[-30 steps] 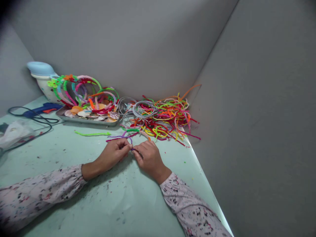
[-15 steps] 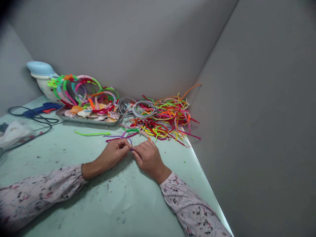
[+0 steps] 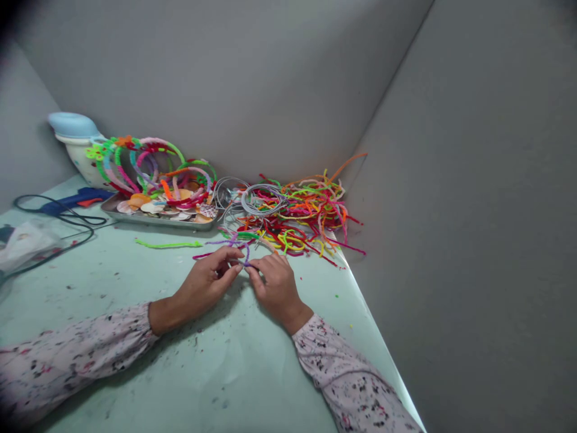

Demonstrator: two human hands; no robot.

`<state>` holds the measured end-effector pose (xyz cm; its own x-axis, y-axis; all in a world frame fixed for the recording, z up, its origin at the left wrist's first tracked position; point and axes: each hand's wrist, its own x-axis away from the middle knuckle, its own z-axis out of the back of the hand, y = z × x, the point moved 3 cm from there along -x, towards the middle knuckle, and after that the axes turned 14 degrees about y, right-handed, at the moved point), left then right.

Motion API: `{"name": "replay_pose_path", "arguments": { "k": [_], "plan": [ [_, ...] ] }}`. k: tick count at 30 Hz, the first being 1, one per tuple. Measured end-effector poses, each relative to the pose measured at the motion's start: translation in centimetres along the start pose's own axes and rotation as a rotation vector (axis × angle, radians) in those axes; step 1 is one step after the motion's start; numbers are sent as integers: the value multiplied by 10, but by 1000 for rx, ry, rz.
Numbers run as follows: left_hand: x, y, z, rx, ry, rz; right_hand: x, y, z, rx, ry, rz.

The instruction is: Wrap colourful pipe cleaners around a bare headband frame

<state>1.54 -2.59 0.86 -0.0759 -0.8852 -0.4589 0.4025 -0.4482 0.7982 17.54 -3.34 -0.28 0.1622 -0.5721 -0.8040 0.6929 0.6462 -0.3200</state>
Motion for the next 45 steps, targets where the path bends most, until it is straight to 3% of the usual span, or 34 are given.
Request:
{"name": "replay_pose_path", "arguments": {
  "k": [6, 17, 45],
  "plan": [
    [0, -2, -1, -38, 12, -130, 0, 0, -1, 0, -12, 3],
    [-2, -5, -1, -23, 9, -184, 2, 1, -1, -17, -31, 0],
    [-4, -14, -3, -179, -54, -193, 5, 1, -7, -4, -130, 4]
  ]
}}
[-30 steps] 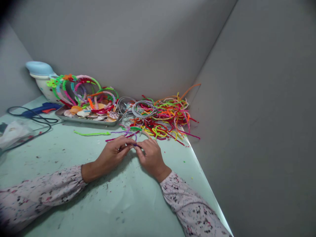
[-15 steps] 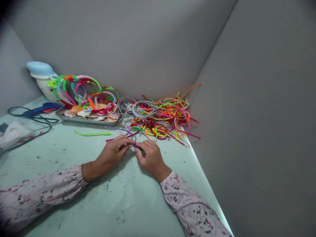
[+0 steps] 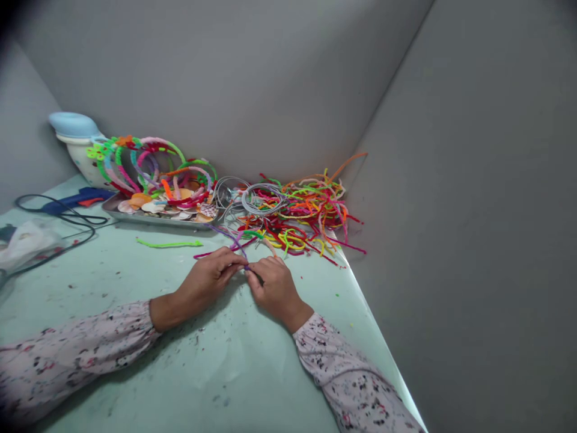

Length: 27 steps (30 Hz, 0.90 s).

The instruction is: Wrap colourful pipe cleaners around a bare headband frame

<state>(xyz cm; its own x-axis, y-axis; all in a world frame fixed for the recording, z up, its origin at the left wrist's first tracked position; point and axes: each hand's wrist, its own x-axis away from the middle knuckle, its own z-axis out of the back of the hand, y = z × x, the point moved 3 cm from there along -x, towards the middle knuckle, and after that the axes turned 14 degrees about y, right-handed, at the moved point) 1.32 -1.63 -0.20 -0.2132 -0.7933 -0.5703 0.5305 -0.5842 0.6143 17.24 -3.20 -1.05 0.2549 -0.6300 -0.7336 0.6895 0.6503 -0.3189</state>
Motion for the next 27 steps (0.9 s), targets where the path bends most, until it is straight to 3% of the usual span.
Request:
{"name": "replay_pose_path", "arguments": {
  "k": [18, 27],
  "plan": [
    [0, 4, 0, -104, -46, 15, 0, -2, 0, 64, -24, 51],
    [1, 1, -1, -36, -9, 6, -1, -2, 3, 53, -4, 49]
  ]
}}
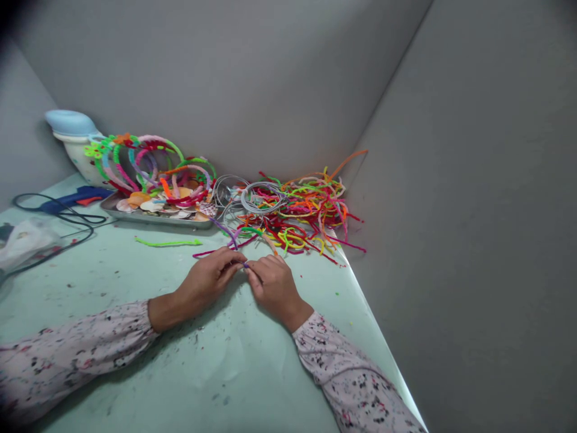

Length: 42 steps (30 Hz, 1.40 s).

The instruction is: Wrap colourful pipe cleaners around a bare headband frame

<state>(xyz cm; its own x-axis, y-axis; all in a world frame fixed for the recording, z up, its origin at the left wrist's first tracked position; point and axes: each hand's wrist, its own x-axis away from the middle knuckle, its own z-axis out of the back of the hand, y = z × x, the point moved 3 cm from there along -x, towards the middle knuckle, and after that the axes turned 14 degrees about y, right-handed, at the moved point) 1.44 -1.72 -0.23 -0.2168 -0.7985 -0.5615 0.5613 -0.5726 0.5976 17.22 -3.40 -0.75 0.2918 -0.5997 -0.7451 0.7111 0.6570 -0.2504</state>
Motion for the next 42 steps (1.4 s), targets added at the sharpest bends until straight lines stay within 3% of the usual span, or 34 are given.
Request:
{"name": "replay_pose_path", "arguments": {
  "k": [16, 22, 30, 42],
  "plan": [
    [0, 0, 0, -38, -20, 17, 0, 0, 0, 22, -5, 5],
    [1, -3, -1, 31, -9, 132, 0, 2, 0, 24, 13, -10],
    [-1, -2, 0, 80, -16, 171, 0, 1, 1, 35, 16, -1],
    [-1, 2, 3, 38, -27, 168, 0, 1, 2, 45, 19, 21]
  ]
}}
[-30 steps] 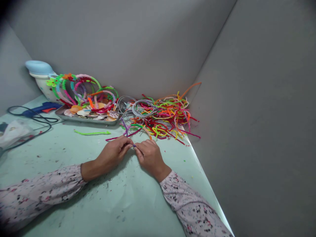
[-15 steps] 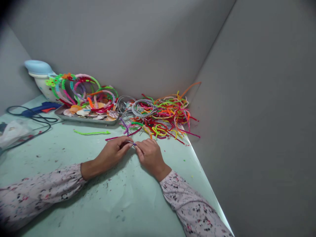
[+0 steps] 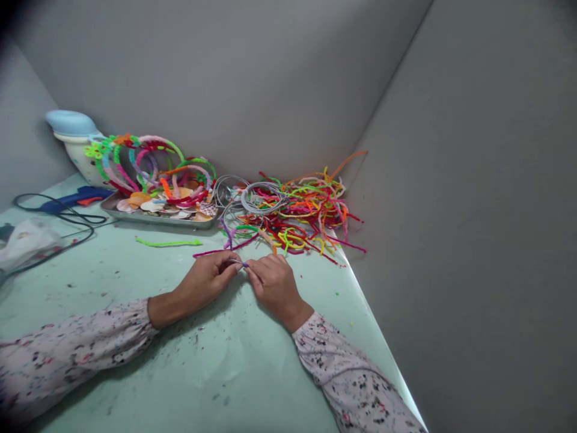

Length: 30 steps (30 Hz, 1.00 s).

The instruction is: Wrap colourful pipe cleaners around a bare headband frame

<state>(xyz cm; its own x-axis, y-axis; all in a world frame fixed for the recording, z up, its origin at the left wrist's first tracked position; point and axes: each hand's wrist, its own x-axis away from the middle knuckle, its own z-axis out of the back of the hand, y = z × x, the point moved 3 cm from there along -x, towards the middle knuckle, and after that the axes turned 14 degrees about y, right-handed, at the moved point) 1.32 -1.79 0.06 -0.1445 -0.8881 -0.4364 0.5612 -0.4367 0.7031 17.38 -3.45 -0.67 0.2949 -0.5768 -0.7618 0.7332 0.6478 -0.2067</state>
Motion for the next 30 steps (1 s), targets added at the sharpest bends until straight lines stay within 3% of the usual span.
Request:
{"name": "replay_pose_path", "arguments": {
  "k": [30],
  "plan": [
    [-1, 3, 1, -77, -22, 73, -2, -3, 2, 36, -14, 27]
  ]
}}
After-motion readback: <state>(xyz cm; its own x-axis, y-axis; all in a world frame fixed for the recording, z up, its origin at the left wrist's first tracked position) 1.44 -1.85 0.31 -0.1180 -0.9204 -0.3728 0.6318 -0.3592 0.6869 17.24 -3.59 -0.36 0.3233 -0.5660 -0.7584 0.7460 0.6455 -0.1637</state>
